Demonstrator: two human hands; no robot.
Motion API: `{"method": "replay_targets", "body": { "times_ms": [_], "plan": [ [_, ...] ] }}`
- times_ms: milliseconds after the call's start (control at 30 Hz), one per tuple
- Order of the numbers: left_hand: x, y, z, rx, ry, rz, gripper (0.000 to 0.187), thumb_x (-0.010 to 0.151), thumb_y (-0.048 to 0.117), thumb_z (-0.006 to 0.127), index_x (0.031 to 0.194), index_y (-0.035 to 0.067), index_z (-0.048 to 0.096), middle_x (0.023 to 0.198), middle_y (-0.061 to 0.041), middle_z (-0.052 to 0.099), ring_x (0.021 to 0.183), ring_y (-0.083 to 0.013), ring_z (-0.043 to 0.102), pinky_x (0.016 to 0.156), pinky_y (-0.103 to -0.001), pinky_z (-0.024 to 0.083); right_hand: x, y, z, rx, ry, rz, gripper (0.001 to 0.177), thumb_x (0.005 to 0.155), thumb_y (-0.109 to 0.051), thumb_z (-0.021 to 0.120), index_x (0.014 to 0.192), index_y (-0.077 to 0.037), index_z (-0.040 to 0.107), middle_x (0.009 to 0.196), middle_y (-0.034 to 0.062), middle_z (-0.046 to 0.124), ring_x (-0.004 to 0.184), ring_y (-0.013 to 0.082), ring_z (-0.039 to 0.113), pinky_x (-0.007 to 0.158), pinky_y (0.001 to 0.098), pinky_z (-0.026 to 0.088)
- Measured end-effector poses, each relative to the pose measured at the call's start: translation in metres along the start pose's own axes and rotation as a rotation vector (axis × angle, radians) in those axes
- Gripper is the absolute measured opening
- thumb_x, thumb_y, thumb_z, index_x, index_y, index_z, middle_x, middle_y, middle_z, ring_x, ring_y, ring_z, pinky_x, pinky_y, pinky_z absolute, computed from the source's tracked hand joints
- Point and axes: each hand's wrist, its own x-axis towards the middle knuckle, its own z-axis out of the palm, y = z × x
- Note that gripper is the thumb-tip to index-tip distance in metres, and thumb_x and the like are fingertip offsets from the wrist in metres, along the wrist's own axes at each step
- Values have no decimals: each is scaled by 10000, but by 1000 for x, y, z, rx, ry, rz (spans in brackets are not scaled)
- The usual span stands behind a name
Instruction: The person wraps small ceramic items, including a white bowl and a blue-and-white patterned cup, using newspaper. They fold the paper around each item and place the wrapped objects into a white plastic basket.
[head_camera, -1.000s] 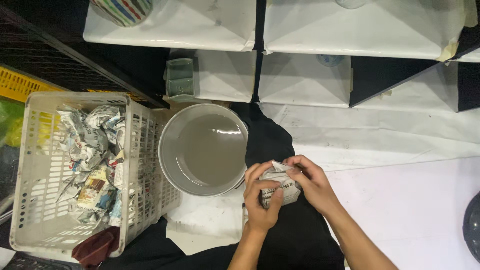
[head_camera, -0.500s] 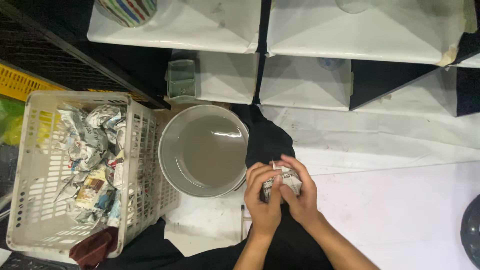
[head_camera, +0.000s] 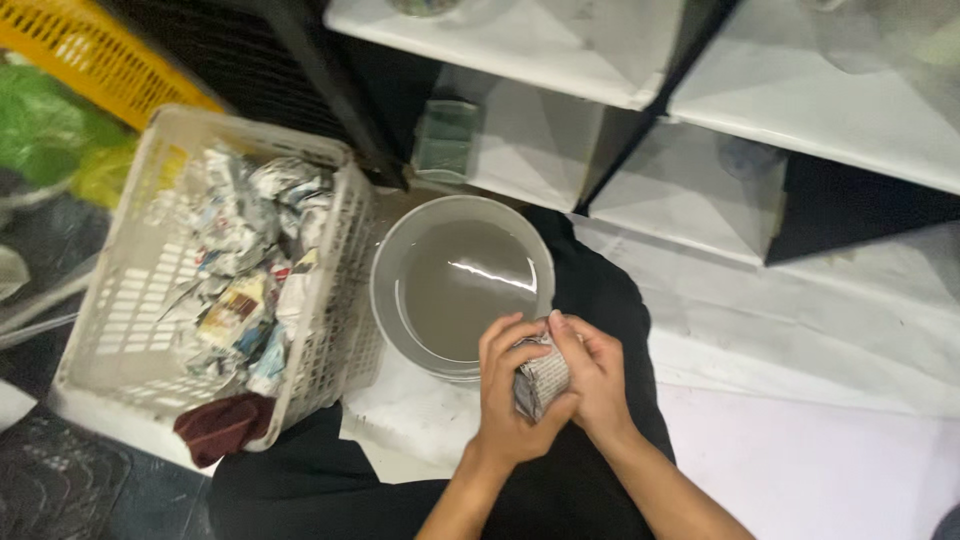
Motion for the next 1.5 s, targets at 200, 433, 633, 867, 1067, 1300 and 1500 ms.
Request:
{"method": "replay_targets", "body": {
  "times_ms": [200,433,633,867,1067,1300,1500],
  "plan": [
    [6,-9,-43,-47,168,-60,125,934,95,668,1040,51,617,1210,-145,644,1226,-326,619,1149,-480,487,1,13,64,-225,-74,-153,402,1103,-251,467,1031,52,721,1004,114,731,939,137,649,864,286,529],
    [22,-28,-107,-331,354,-309,105,1002,98,571,1007,-2,604,1150,-147,642,1133,-243,613,1045,-351,448,-1,26,145,-309,-199,-562,435,1113,-266,336,1246,26,630,1312,177,646,1223,258,626,1081,375,489],
    [37,-69,-162,-973,612,-543,176,1042,213,524,1024,46,574,1086,-82,612,1051,-179,575,975,-325,438,25,39,222,-518,-286,-935,281,1065,-129,502,1115,70,693,1226,210,682,1229,340,664,1109,429,511],
    [39,-128,-222,-1314,877,-797,169,1012,280,518,1034,139,609,1011,-18,622,985,-152,615,894,-312,484,68,65,300,-583,-479,-1027,119,965,-26,594,965,48,687,1021,166,720,1008,312,731,936,395,583],
    [51,-159,-267,-1217,939,-787,210,1014,329,546,1101,143,591,1065,-32,626,1007,-156,627,855,-325,521,105,92,350,-519,-570,-912,143,989,-25,575,966,58,689,1003,152,733,966,276,726,905,370,578],
    [67,-184,-315,-673,748,-610,483,892,106,737,1288,96,461,1205,-75,581,1119,-162,581,953,-322,488,144,130,392,-314,-569,-340,240,1073,-130,492,1172,29,642,1095,124,725,1035,208,665,954,327,518],
    [80,-194,-351,-389,762,-639,575,809,66,801,1303,41,506,1187,-113,625,1081,-188,620,917,-351,520,185,148,423,-310,-803,-66,345,1108,-241,442,1280,11,604,1249,130,685,1215,203,618,1090,328,453]
  ]
}}
